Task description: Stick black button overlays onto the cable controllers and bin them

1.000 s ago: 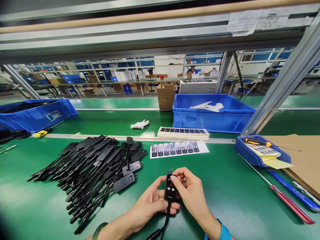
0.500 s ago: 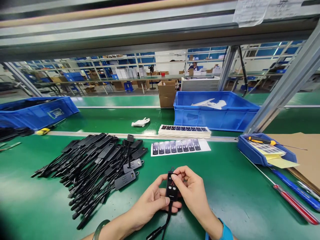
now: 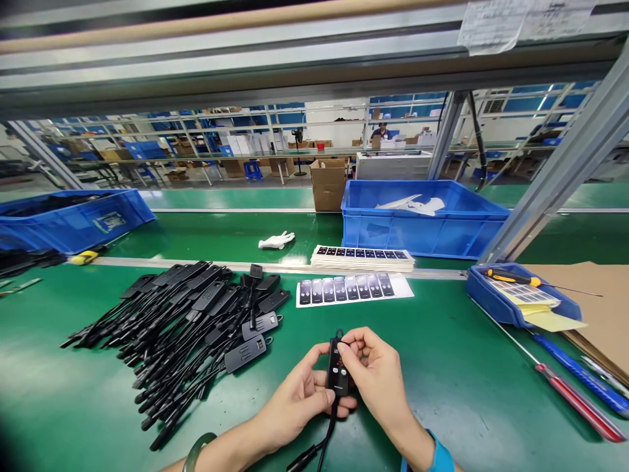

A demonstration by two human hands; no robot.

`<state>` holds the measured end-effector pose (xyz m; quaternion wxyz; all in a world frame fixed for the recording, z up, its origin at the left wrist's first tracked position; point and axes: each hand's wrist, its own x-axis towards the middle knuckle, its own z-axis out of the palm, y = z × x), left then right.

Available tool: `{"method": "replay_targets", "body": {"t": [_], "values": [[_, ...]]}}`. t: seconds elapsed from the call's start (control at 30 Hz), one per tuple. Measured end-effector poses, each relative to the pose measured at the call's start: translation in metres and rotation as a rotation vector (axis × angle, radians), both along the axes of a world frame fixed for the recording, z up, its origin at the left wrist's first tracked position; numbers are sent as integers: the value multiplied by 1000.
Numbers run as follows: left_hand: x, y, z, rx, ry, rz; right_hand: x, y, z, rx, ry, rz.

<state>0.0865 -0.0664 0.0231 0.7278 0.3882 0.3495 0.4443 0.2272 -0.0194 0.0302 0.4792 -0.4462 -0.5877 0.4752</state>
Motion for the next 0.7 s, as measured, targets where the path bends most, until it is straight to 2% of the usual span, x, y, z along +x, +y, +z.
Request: {"method": "replay_targets", "body": {"t": [0.33, 0.47, 0.63, 0.7], "values": [[-1, 2, 0, -11, 4, 10, 7, 11, -12, 100, -199, -41], [-6, 5, 4, -48, -46, 30, 3, 10, -17, 19, -129, 159], [-10, 10, 8, -18, -75, 120, -6, -4, -17, -142, -12, 413], [-10, 11, 9, -14, -73, 140, -6, -7, -16, -177, 33, 473]]}}
